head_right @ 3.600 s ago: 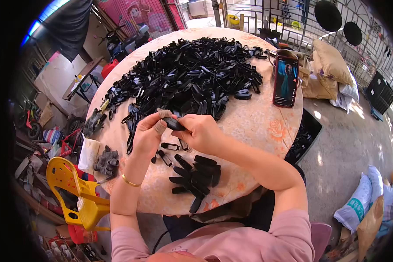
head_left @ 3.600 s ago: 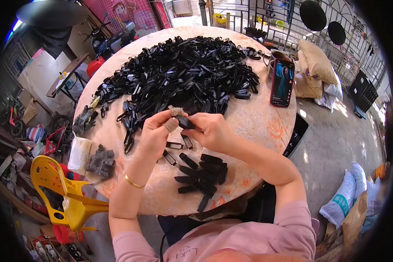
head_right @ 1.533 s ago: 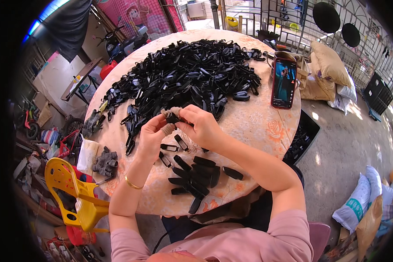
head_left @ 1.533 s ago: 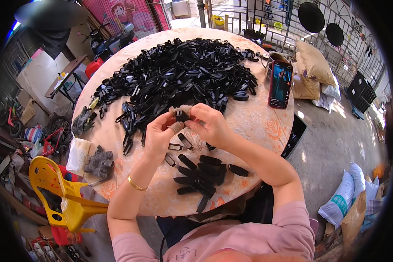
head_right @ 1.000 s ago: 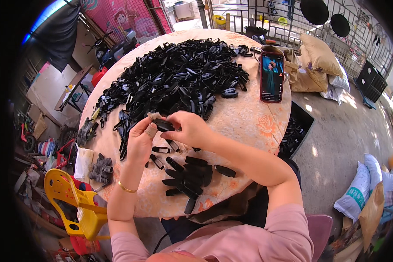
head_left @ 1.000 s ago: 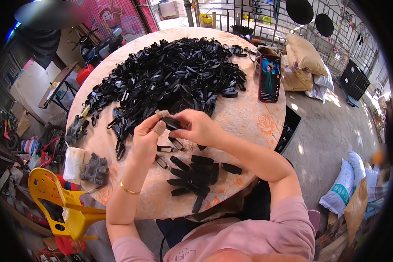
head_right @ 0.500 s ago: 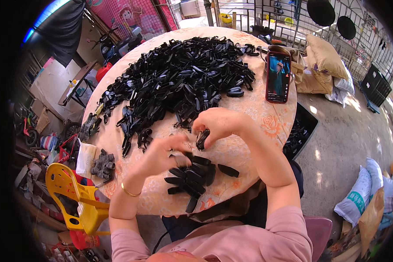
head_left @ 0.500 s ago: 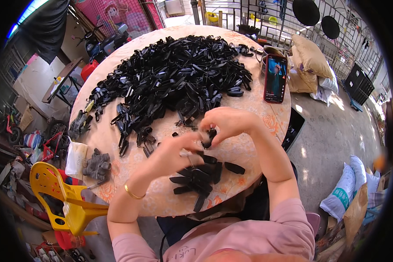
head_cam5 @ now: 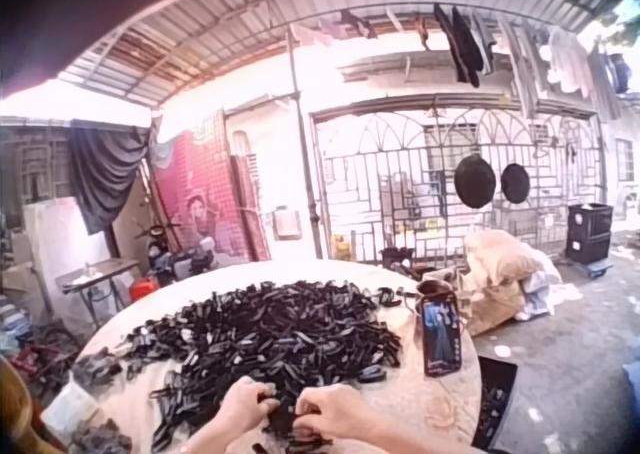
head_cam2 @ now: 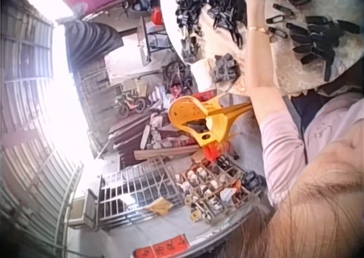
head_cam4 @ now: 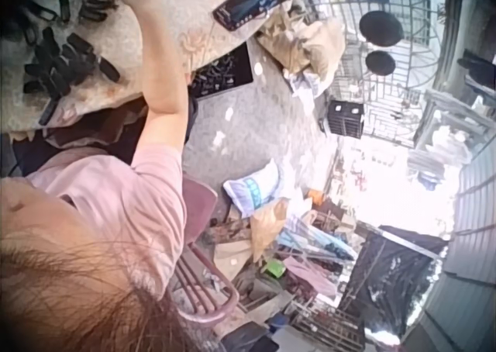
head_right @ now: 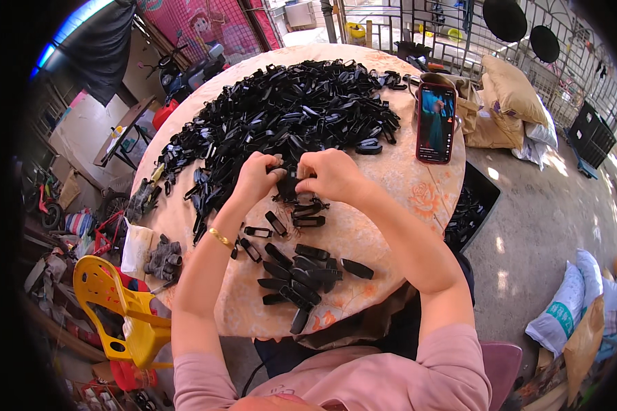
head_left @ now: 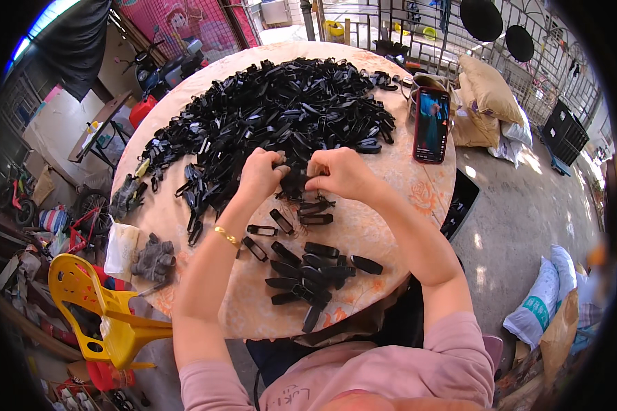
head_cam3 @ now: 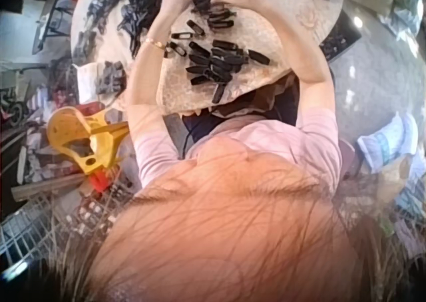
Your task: The person assembles small black plastic components by hand, fitting pieces together one at a time from a pile and stacking the assembled parts on the table.
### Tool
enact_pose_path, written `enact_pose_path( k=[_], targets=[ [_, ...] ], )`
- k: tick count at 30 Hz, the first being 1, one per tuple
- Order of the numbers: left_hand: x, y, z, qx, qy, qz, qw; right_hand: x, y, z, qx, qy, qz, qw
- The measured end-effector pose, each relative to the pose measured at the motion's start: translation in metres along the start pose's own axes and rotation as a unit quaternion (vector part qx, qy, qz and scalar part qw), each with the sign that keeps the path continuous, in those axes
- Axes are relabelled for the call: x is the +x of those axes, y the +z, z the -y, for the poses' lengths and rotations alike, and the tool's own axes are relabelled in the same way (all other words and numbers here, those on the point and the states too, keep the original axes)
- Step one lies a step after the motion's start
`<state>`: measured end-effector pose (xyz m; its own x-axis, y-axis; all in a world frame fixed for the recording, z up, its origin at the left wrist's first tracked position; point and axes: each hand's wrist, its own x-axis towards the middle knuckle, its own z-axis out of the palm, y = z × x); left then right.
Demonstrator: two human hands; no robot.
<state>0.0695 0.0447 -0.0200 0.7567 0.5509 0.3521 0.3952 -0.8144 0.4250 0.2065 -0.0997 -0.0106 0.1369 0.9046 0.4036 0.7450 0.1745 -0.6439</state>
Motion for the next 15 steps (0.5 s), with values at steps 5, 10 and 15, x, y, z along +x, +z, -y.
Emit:
enact_pose_path(
  k=[5, 10, 15],
  targets=[
    [-0.005, 0.006, -0.004, -0.012, 0.044, -0.028, 0.999, 0.001, 0.005, -0.006, 0.084, 0.007, -0.109, 0.990],
    [-0.022, 0.001, -0.005, -0.080, 0.069, -0.003, 0.994, 0.001, 0.012, 0.003, 0.161, 0.013, -0.128, 0.978],
    [-0.036, -0.010, -0.013, -0.321, -0.142, -0.013, 0.936, -0.002, 0.027, 0.015, 0.249, 0.010, -0.101, 0.963]
  ],
)
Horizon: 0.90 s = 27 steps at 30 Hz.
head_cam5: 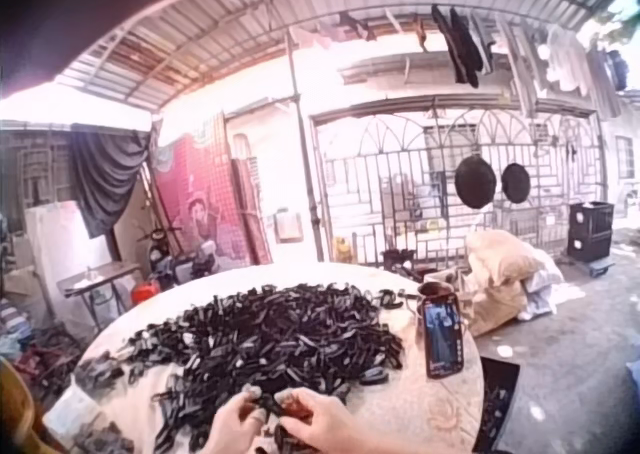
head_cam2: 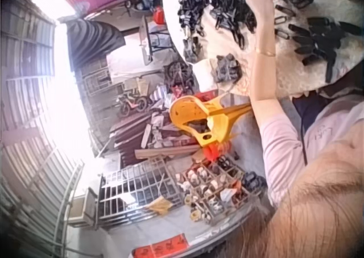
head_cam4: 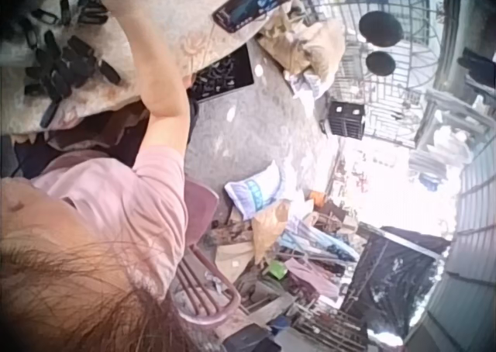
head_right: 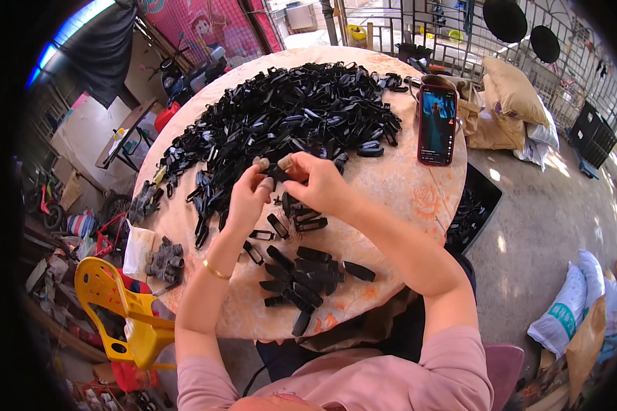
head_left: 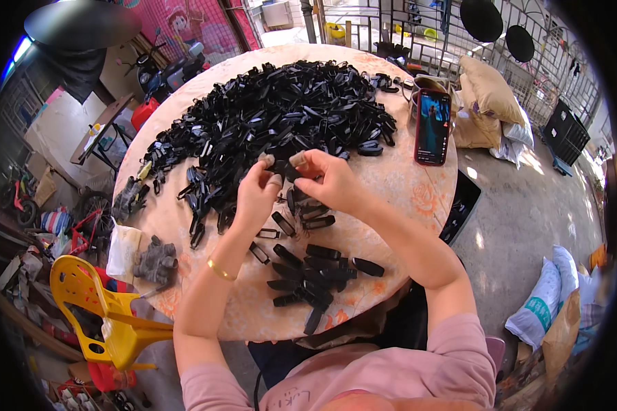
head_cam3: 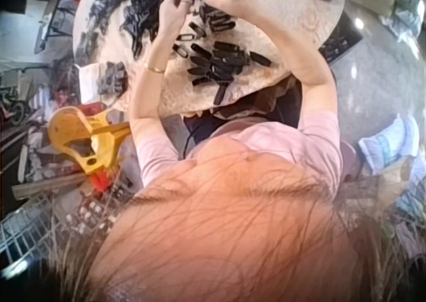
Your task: The person assembles small black plastic components by hand, fitting pieces together one at a time from a pile and stacking the assembled parts on the table.
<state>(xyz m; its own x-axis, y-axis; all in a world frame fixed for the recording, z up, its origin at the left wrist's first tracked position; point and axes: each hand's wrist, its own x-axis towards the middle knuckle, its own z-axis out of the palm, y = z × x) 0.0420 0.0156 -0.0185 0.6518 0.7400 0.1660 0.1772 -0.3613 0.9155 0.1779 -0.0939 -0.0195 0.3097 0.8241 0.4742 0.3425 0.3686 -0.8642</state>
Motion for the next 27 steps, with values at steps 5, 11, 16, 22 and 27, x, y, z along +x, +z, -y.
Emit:
enact_pose_path(
  k=[5, 11, 16, 22, 27],
  targets=[
    [-0.022, -0.011, -0.024, -0.322, -0.058, 0.116, 0.938, -0.007, 0.008, 0.018, 0.042, -0.003, 0.024, 0.999],
    [-0.020, -0.018, -0.020, -0.110, 0.027, -0.006, 0.994, -0.009, 0.017, 0.022, 0.002, -0.107, -0.055, 0.993],
    [-0.034, -0.009, -0.038, 0.019, 0.050, -0.019, 0.998, -0.011, 0.017, 0.017, -0.019, -0.141, -0.033, 0.989],
    [-0.034, -0.009, -0.029, -0.021, 0.154, -0.022, 0.988, -0.007, 0.011, 0.014, -0.080, -0.158, -0.069, 0.982],
    [-0.032, -0.014, -0.019, -0.300, 0.002, 0.061, 0.952, -0.012, 0.018, 0.025, 0.070, -0.093, -0.078, 0.990]
  ],
)
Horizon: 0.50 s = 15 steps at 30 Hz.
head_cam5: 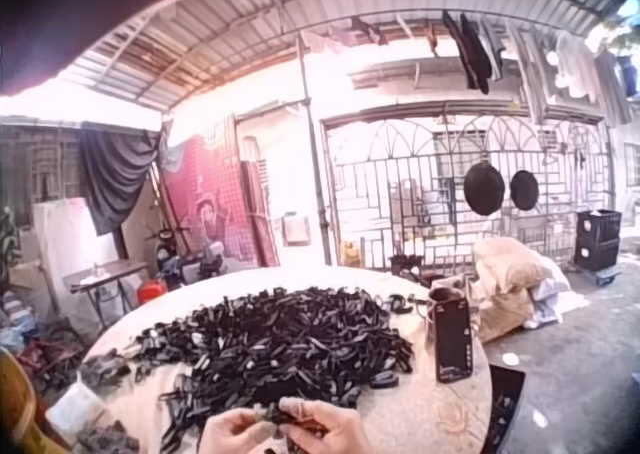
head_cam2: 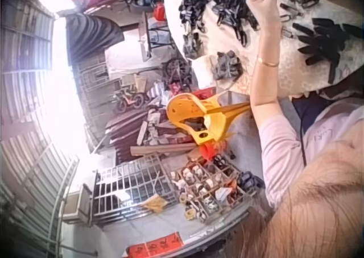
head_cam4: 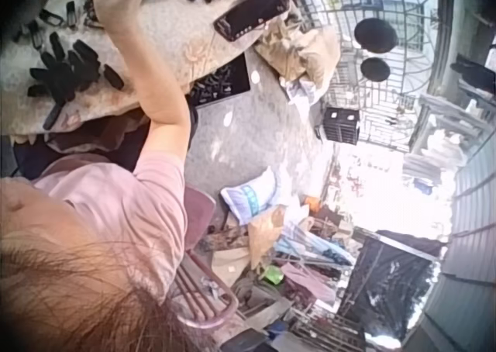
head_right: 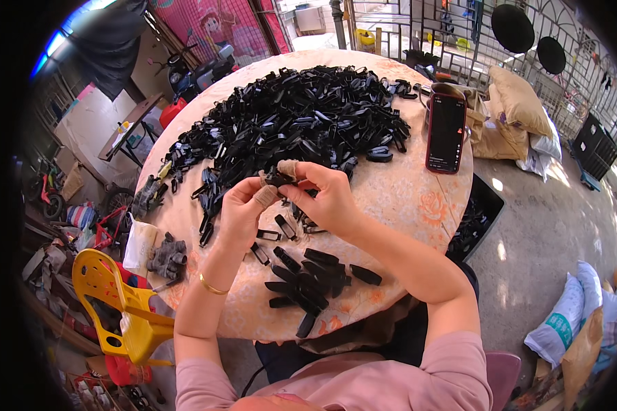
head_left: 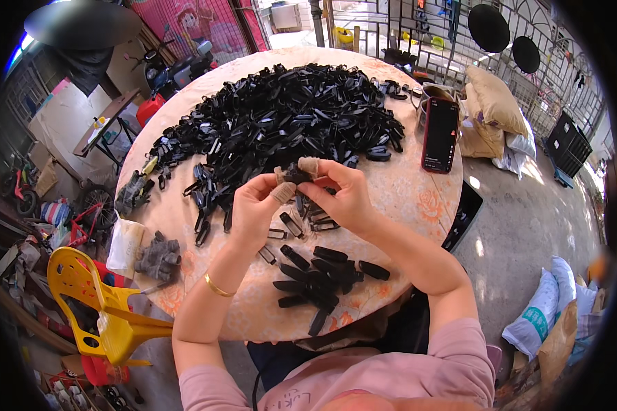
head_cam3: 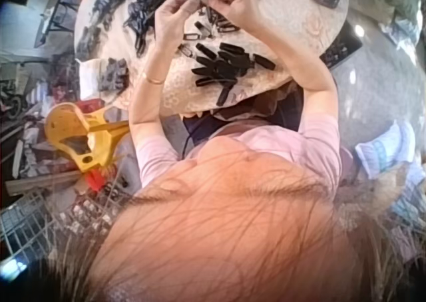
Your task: The person assembles small black plastic components by hand, fitting pieces together one at a time from a pile and stacking the assembled parts on the table.
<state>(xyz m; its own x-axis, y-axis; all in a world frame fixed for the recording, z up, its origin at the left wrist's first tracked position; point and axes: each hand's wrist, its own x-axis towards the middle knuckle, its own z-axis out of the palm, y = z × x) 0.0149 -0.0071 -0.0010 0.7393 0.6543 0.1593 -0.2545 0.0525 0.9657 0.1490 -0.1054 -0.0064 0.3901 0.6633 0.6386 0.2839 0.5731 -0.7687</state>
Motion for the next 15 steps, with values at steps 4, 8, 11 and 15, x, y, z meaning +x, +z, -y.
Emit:
enact_pose_path(
  k=[4, 8, 11, 15],
  targets=[
    [-0.001, 0.008, -0.003, -0.025, 0.080, -0.007, 0.997, -0.002, -0.001, -0.001, 0.009, 0.001, -0.001, 1.000],
    [-0.002, 0.009, -0.002, -0.005, 0.070, 0.004, 0.998, -0.002, 0.000, -0.001, -0.003, -0.003, 0.004, 1.000],
    [-0.002, 0.007, -0.003, 0.008, 0.066, -0.004, 0.998, -0.002, -0.001, -0.002, -0.018, -0.012, 0.016, 1.000],
    [-0.005, 0.012, -0.004, 0.009, 0.061, -0.013, 0.998, -0.003, 0.001, 0.002, -0.119, -0.057, 0.010, 0.991]
  ],
)
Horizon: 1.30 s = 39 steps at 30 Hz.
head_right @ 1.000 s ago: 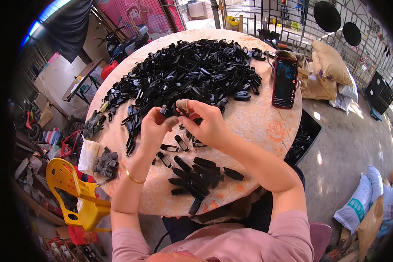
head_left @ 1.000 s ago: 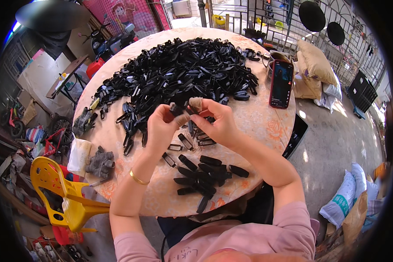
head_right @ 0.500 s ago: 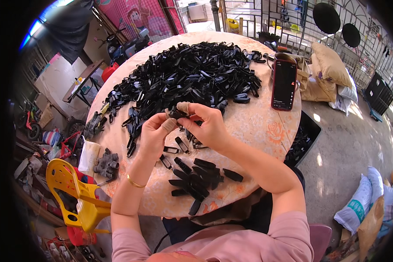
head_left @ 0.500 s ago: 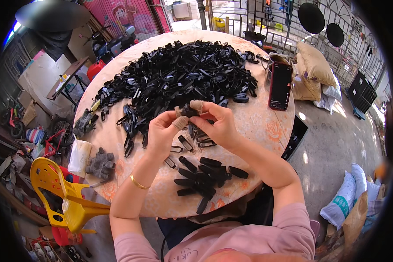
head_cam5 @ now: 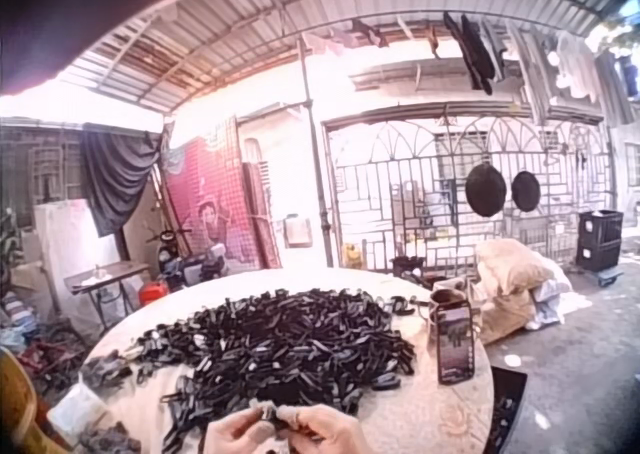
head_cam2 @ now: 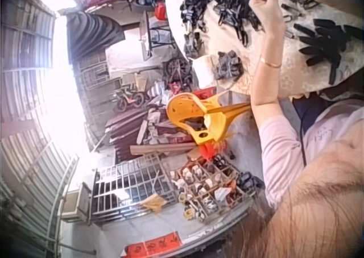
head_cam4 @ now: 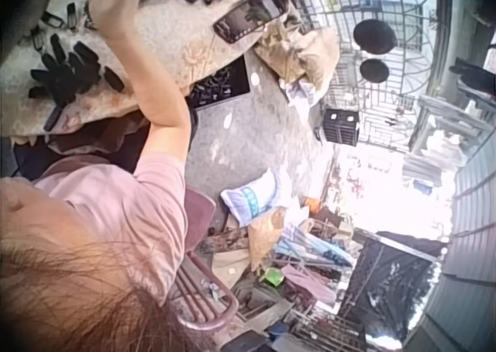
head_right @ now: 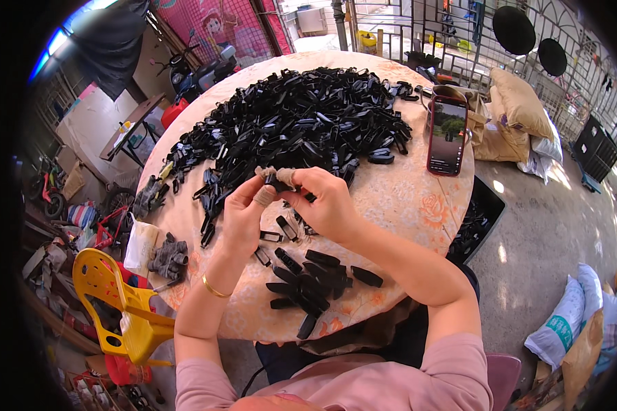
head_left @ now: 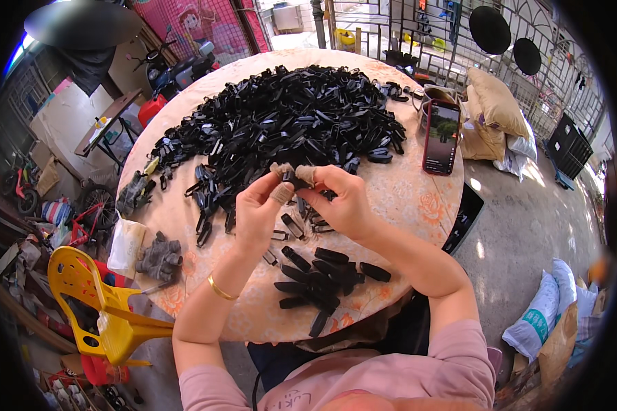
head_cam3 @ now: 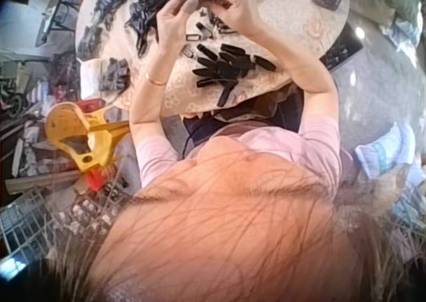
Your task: The person assembles small black plastic components by hand, fitting pieces together one at a time from a pile and stacking the assembled parts on the table.
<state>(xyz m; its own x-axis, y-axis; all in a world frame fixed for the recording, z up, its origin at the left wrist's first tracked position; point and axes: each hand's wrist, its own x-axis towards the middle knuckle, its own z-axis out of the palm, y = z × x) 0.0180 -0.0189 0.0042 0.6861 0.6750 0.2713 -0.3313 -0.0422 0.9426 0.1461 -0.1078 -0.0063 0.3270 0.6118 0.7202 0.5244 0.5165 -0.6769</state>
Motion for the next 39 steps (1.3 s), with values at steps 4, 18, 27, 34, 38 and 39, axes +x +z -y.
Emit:
enact_pose_path(
  k=[4, 18, 27, 34, 38, 39],
  targets=[
    [-0.003, 0.003, 0.000, 0.008, -0.001, -0.014, 1.000, 0.000, 0.004, -0.004, -0.081, -0.109, -0.010, 0.991],
    [-0.003, 0.000, -0.024, 0.068, 0.012, 0.052, 0.996, 0.019, -0.032, -0.006, -0.027, 0.009, 0.202, 0.979],
    [-0.023, 0.029, -0.026, 0.399, -0.048, 0.350, 0.846, 0.012, -0.042, -0.015, -0.290, 0.072, 0.475, 0.828],
    [0.065, -0.012, 0.033, 0.567, 0.056, 0.050, 0.820, 0.007, -0.033, -0.014, -0.329, 0.035, 0.440, 0.835],
    [0.085, 0.001, 0.049, 0.598, -0.101, 0.066, 0.792, 0.003, -0.029, -0.022, -0.304, -0.007, 0.398, 0.866],
    [0.085, 0.000, 0.055, 0.588, -0.074, 0.071, 0.802, 0.003, -0.030, -0.024, -0.304, -0.025, 0.396, 0.866]
  ],
)
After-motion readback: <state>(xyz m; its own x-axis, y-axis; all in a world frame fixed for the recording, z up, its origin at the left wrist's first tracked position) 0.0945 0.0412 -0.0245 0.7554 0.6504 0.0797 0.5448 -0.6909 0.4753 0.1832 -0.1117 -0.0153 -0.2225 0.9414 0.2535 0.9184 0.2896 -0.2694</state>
